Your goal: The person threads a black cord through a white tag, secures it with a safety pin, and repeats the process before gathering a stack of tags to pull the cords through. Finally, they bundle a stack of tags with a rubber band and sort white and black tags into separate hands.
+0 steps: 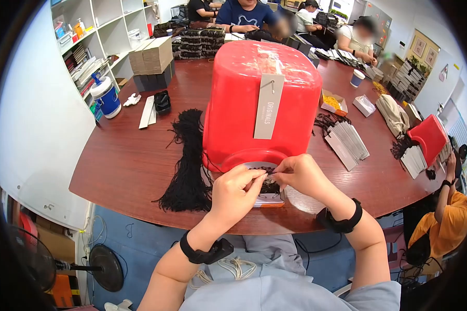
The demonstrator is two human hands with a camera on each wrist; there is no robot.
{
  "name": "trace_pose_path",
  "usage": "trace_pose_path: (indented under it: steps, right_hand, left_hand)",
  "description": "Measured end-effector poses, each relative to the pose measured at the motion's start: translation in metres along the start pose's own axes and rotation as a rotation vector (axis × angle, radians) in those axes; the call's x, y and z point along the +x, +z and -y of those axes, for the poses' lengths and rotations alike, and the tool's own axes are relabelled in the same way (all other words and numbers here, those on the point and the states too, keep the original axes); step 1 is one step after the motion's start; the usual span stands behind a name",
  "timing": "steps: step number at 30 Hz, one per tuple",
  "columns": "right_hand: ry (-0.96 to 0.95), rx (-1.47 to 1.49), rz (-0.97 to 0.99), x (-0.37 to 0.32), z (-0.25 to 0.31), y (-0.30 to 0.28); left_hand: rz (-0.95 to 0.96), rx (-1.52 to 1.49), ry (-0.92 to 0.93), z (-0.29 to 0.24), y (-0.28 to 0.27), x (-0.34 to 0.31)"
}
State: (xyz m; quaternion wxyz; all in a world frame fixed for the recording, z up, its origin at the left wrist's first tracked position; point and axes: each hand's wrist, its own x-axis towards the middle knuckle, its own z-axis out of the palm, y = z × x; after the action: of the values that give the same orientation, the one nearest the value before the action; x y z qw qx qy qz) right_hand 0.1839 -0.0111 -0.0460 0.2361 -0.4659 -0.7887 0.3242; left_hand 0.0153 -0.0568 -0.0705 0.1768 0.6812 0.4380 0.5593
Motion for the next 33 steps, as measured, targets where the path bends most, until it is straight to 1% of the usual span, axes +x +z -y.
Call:
trace_pose_path:
  steps: [2, 6, 8, 9, 11, 12, 14, 15, 17, 20, 23, 25, 26, 27, 28, 29, 31, 33]
  right_hand:
    - [0.031, 0.132, 0.037, 0.001, 0.000, 0.001]
    - [0.114, 0.208, 0.057, 0.002, 0.009, -0.003]
    - [0.161, 0.359, 0.080, 0.003, 0.010, -0.004]
    - [0.162, 0.359, 0.080, 0.003, 0.009, -0.004]
    - [0.182, 0.508, 0.095, 0.005, 0.005, -0.002]
    - [0.184, 0.509, 0.096, 0.005, 0.005, -0.001]
    - [0.147, 0.619, 0.066, 0.005, 0.004, 0.002]
    - [0.148, 0.619, 0.066, 0.004, 0.008, 0.001]
    - [0.139, 0.488, 0.064, 0.002, 0.019, -0.004]
    - [0.103, 0.421, 0.035, 0.000, 0.021, -0.005]
    - [0.117, 0.399, 0.049, -0.001, 0.024, -0.005]
    - [0.105, 0.356, 0.040, -0.002, 0.028, -0.005]
    - [0.093, 0.312, 0.031, -0.003, 0.029, -0.005]
    - [0.093, 0.313, 0.031, -0.004, 0.030, -0.004]
    - [0.027, 0.272, -0.001, -0.006, 0.030, -0.002]
    - [-0.040, 0.231, -0.032, -0.008, 0.031, 0.000]
    - [-0.070, 0.218, -0.039, -0.010, 0.033, 0.001]
    - [-0.100, 0.204, -0.048, -0.012, 0.034, 0.001]
  left_hand:
    - [-0.007, 0.014, 0.020, 0.001, 0.000, 0.000]
    - [-0.030, 0.050, 0.048, 0.001, -0.003, 0.000]
    - [-0.037, 0.053, 0.047, 0.000, -0.004, 0.000]
    - [-0.026, 0.059, 0.078, 0.000, -0.005, -0.001]
    - [-0.014, 0.065, 0.108, -0.001, -0.006, -0.002]
    - [-0.020, 0.070, 0.128, -0.003, -0.006, -0.003]
    - [-0.024, 0.074, 0.147, -0.004, -0.006, -0.004]
    - [-0.031, 0.082, 0.159, -0.004, -0.006, -0.004]
    - [-0.038, 0.089, 0.170, -0.004, -0.006, -0.004]
    - [-0.054, 0.092, 0.165, -0.002, -0.006, -0.005]
    - [-0.045, 0.100, 0.153, -0.001, -0.007, -0.004]
    - [-0.012, 0.086, 0.088, 0.000, -0.007, -0.004]
    - [-0.012, 0.086, 0.088, -0.001, -0.006, -0.004]
    - [-0.012, 0.053, 0.010, -0.003, -0.005, -0.004]
    - [-0.012, 0.021, -0.068, -0.004, -0.004, -0.004]
    - [-0.013, 0.022, -0.067, -0.005, -0.003, -0.004]
    - [0.016, -0.133, -0.222, -0.005, -0.002, -0.002]
    - [0.024, -0.173, -0.241, -0.004, -0.002, -0.003]
